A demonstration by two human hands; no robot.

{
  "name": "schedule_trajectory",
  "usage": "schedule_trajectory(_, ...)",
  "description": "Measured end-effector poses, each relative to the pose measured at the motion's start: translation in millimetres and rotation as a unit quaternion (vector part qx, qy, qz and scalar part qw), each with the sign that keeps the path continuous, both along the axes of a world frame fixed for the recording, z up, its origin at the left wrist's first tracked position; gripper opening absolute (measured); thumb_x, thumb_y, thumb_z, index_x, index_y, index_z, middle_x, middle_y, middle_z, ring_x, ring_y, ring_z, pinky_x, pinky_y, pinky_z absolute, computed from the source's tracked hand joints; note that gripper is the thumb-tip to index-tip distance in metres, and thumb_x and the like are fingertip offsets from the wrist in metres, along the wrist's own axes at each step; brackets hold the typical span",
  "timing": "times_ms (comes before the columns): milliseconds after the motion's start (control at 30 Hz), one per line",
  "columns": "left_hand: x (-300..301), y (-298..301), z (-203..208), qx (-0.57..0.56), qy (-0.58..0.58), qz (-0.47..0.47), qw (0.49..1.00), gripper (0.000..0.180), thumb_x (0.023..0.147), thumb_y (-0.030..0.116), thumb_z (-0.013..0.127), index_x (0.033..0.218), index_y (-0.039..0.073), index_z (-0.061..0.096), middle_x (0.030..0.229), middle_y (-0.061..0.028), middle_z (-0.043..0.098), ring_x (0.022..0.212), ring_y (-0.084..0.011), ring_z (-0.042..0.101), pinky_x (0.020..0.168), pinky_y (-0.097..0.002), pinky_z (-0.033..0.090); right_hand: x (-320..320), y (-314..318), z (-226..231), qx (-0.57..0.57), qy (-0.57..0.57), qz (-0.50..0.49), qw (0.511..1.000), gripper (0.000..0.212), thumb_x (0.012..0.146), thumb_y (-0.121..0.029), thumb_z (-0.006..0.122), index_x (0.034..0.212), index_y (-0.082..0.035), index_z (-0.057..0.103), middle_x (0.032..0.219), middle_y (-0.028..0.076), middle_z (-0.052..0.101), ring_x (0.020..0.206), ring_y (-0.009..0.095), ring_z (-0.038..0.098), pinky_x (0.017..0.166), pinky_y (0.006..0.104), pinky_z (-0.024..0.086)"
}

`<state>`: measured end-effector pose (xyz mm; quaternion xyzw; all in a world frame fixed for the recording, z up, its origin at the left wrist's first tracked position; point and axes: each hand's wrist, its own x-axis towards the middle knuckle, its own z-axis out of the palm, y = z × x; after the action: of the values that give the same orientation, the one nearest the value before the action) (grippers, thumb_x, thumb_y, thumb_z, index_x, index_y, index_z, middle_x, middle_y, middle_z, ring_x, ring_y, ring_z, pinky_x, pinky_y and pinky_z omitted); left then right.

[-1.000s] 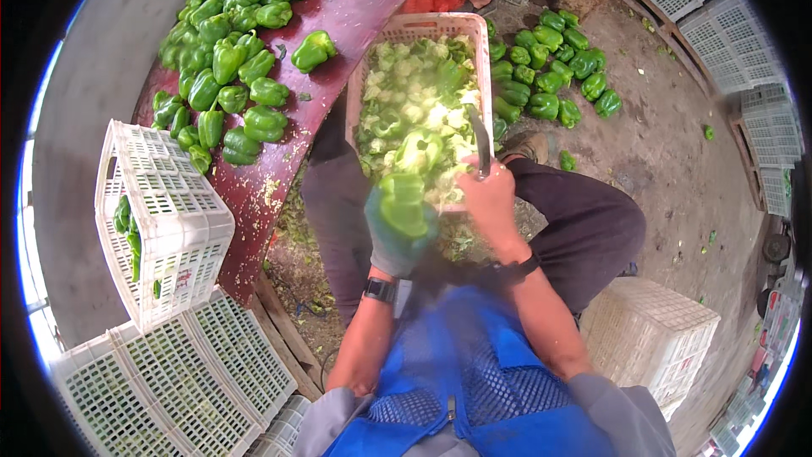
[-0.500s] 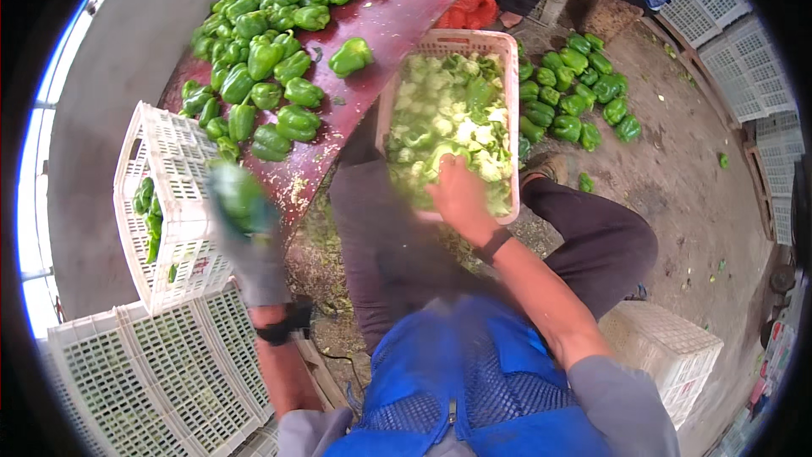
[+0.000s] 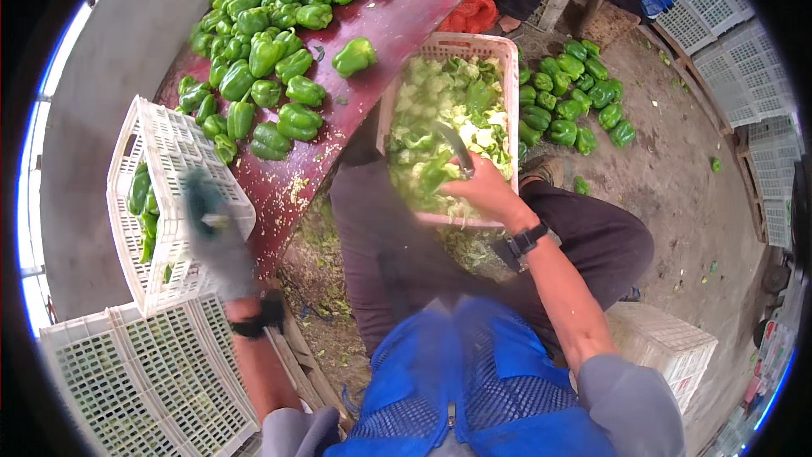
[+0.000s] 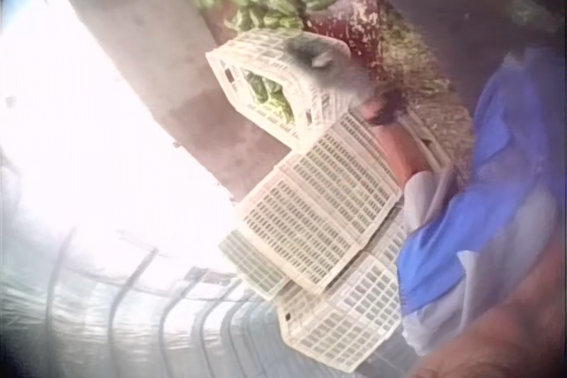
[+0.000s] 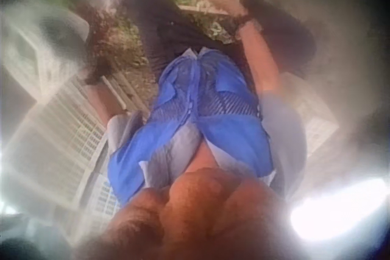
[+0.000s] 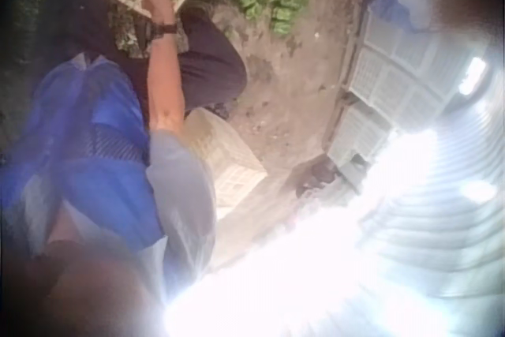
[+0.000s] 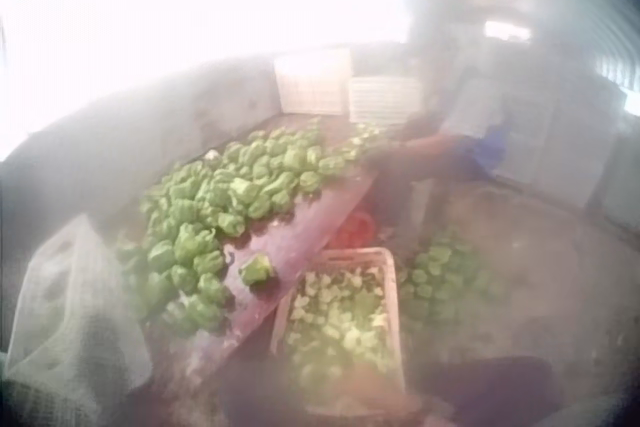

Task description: Cutting and sorting green bell peppers into containers and bags.

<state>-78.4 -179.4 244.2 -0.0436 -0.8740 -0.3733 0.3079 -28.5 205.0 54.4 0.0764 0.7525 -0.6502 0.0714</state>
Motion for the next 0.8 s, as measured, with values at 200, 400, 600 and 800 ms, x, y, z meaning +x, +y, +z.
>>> schedule_trajectory(200, 57.4, 146.0, -106.6, 0.599, -0.495, -0.148, 0.612, 0.072, 0.101, 0.021, 0.076, 0.161, 0.004, 0.042, 0.143, -0.0149, 0.063, 0.128, -0.0218, 0.062, 0.107, -0.0355, 0.053, 33.7, 0.7, 76.6, -0.182, -0.134, 0.102, 0.969, 0.056, 0.086, -0.013, 0.083, 0.137, 0.001, 0.064, 0.1, 0.003, 0.071, 0.059, 0.004, 0.053, 0.053, 0.0221, 0.041)
schedule_trajectory(400, 89.4, 163.6, -170.4, 0.225, -0.333, -0.412, 0.818, 0.071, 0.09, 0.001, 0.078, 0.153, -0.001, 0.047, 0.144, -0.0164, 0.062, 0.13, -0.0283, 0.064, 0.111, -0.0385, 0.052, 54.1, -6.5, 83.6, -0.158, -0.08, 0.152, 0.972, 0.06, 0.086, -0.014, 0.082, 0.14, -0.001, 0.061, 0.104, 0.002, 0.068, 0.066, 0.005, 0.057, 0.057, 0.0227, 0.048)
schedule_trajectory(600, 99.8, 172.4, -198.4, 0.105, -0.252, -0.414, 0.868, 0.061, 0.089, 0.001, 0.079, 0.145, 0.001, 0.053, 0.135, -0.0131, 0.065, 0.124, -0.0258, 0.067, 0.103, -0.0381, 0.056, 75.0, -3.3, 61.3, -0.203, -0.196, 0.135, 0.95, 0.057, 0.088, -0.018, 0.084, 0.137, -0.001, 0.061, 0.103, 0.002, 0.067, 0.072, 0.011, 0.063, 0.065, 0.0273, 0.054)
schedule_trajectory(800, 99.8, 186.0, -232.9, 0.509, -0.397, -0.264, 0.716, 0.035, 0.102, 0.005, 0.063, 0.136, 0.003, 0.06, 0.119, -0.0069, 0.069, 0.103, -0.0182, 0.071, 0.09, -0.0332, 0.06, 94.8, -43.2, 55.0, 0.055, 0.036, -0.007, 0.998, 0.057, 0.083, -0.016, 0.087, 0.131, -0.001, 0.06, 0.102, 0.012, 0.073, 0.099, 0.031, 0.073, 0.091, 0.0411, 0.057)
